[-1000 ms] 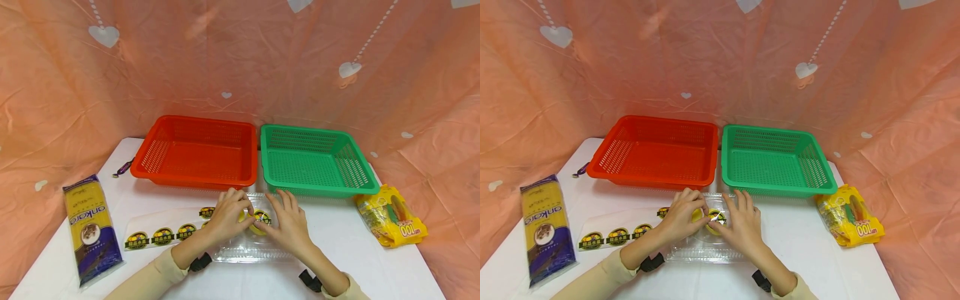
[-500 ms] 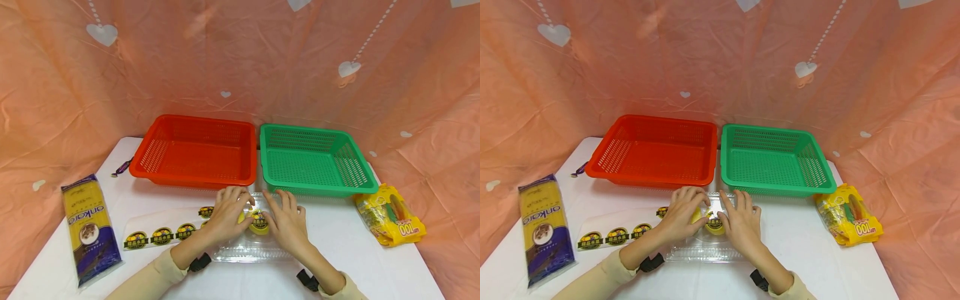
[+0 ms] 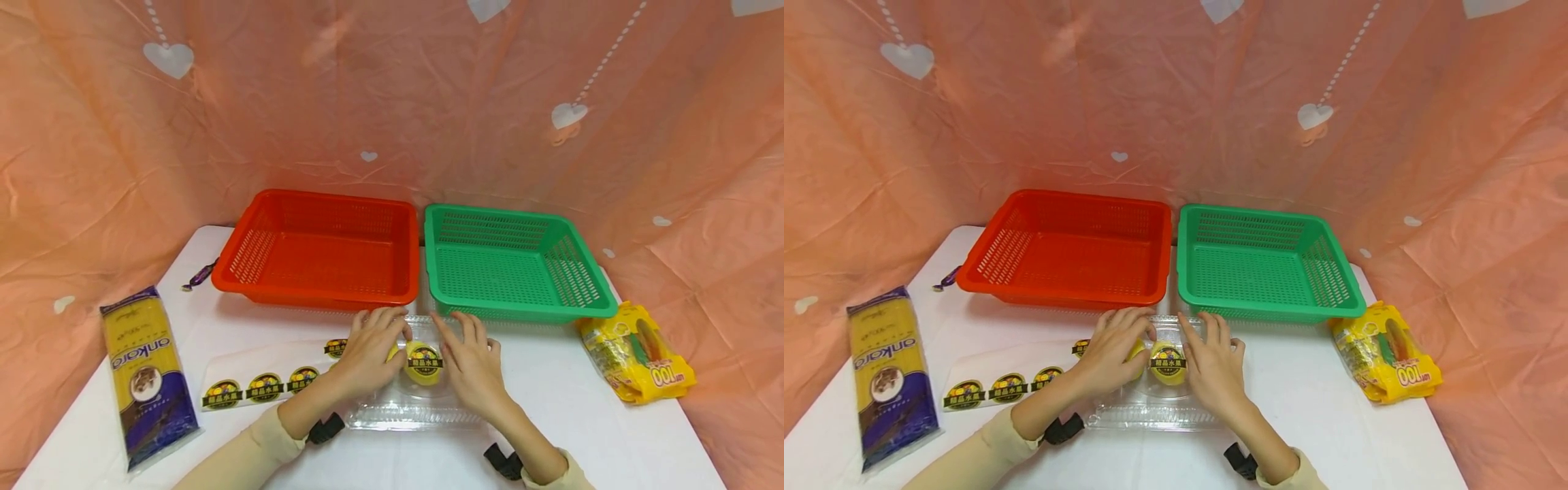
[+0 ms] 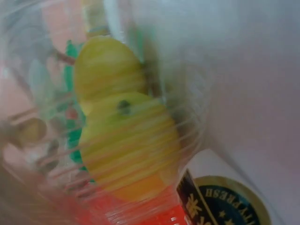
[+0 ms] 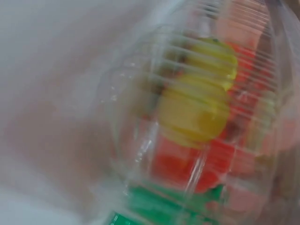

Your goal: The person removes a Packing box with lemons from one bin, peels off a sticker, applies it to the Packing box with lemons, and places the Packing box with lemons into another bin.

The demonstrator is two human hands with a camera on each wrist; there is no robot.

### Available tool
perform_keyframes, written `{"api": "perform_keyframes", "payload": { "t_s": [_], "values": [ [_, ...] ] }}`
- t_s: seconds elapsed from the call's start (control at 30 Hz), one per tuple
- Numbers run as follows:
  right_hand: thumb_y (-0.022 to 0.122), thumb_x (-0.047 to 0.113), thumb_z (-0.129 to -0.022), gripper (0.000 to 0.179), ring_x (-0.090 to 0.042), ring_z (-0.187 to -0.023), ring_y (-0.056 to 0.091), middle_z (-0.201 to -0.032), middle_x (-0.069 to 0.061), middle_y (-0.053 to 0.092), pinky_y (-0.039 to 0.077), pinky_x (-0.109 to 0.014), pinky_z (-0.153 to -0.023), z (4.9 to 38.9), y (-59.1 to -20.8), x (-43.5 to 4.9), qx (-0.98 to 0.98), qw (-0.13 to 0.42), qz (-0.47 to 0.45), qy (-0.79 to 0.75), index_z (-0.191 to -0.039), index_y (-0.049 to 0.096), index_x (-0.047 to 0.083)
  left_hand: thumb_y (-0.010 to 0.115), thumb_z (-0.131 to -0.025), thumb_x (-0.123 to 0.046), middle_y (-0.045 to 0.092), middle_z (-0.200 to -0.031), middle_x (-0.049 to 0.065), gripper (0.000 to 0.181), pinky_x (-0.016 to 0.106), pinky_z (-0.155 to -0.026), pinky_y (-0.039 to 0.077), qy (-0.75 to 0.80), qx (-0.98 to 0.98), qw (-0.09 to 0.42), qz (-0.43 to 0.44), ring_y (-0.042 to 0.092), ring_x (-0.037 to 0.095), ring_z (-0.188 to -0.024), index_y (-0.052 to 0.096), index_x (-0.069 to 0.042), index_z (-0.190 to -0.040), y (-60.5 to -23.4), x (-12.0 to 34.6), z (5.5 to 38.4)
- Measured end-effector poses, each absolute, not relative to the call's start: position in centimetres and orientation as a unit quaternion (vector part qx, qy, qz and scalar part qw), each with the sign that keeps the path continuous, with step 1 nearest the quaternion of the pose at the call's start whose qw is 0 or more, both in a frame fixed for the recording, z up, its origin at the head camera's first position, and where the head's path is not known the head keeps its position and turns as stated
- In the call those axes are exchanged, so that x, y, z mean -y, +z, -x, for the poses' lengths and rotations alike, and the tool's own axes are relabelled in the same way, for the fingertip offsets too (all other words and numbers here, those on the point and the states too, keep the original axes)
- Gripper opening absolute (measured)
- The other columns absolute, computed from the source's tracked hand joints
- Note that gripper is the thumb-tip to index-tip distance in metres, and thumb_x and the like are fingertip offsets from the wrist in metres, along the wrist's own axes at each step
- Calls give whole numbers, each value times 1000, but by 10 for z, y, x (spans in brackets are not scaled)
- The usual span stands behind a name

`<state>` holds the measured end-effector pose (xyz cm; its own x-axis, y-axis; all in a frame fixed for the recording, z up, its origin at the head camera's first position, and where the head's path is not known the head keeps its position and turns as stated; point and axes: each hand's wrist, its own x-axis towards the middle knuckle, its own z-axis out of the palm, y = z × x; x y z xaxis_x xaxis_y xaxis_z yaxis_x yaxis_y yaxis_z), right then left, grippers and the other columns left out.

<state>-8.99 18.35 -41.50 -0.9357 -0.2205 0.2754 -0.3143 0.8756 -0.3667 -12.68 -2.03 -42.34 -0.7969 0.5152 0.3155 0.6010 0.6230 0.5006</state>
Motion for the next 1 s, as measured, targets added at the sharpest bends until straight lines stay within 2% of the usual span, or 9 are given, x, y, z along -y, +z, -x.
{"api": "perform_keyframes", "payload": {
  "t_s": [0.1,0.23,0.37,0.57,0.77,0.9,1.0],
  "values": [
    [59,31,-99,54,-40,-138,29,-146,-21,40,34,-64,-93,89,-416,-185,962,107,-143,207,-149,47,14,68,-92,-33,54,-135,9,24,57,-105,29,-291,902,85,306,46,26,-127,57,-16,-105,-424,18,126],
    [66,44,-91,71,-40,-138,29,-148,-22,38,35,-63,-93,88,-418,-186,965,109,-152,186,-151,44,14,75,-86,-44,54,-132,7,39,57,-104,31,-274,907,86,308,47,26,-123,55,-17,-107,-424,17,126],
    [69,47,-86,79,-41,-139,27,-150,-23,36,34,-65,-96,87,-418,-188,964,103,-160,184,-153,41,13,78,-85,-35,51,-137,8,38,59,-107,27,-283,905,55,314,44,26,-127,54,-19,-108,-422,19,127],
    [73,55,-81,91,-42,-141,24,-152,-24,33,32,-68,-98,88,-415,-191,965,76,-165,190,-154,38,13,79,-83,-18,44,-146,11,40,65,-112,16,-342,881,-24,326,36,32,-136,54,-20,-114,-415,27,131],
    [80,58,-71,104,-43,-142,23,-154,-23,32,31,-68,-99,88,-412,-192,964,61,-157,206,-153,39,11,76,-81,-12,36,-153,9,43,72,-111,8,-379,854,-83,347,29,32,-141,52,-18,-116,-409,35,134],
    [82,58,-68,105,-42,-142,24,-153,-23,33,31,-67,-98,87,-412,-191,963,68,-153,212,-152,41,11,73,-81,-22,38,-152,10,40,72,-110,10,-368,863,-60,342,32,31,-139,54,-15,-116,-412,33,134],
    [79,56,-74,95,-40,-141,25,-152,-22,36,31,-67,-98,88,-414,-189,961,82,-147,220,-151,44,11,74,-83,-38,42,-150,10,43,73,-110,12,-336,883,-18,327,35,30,-138,55,-16,-115,-416,29,131]
  ]
}}
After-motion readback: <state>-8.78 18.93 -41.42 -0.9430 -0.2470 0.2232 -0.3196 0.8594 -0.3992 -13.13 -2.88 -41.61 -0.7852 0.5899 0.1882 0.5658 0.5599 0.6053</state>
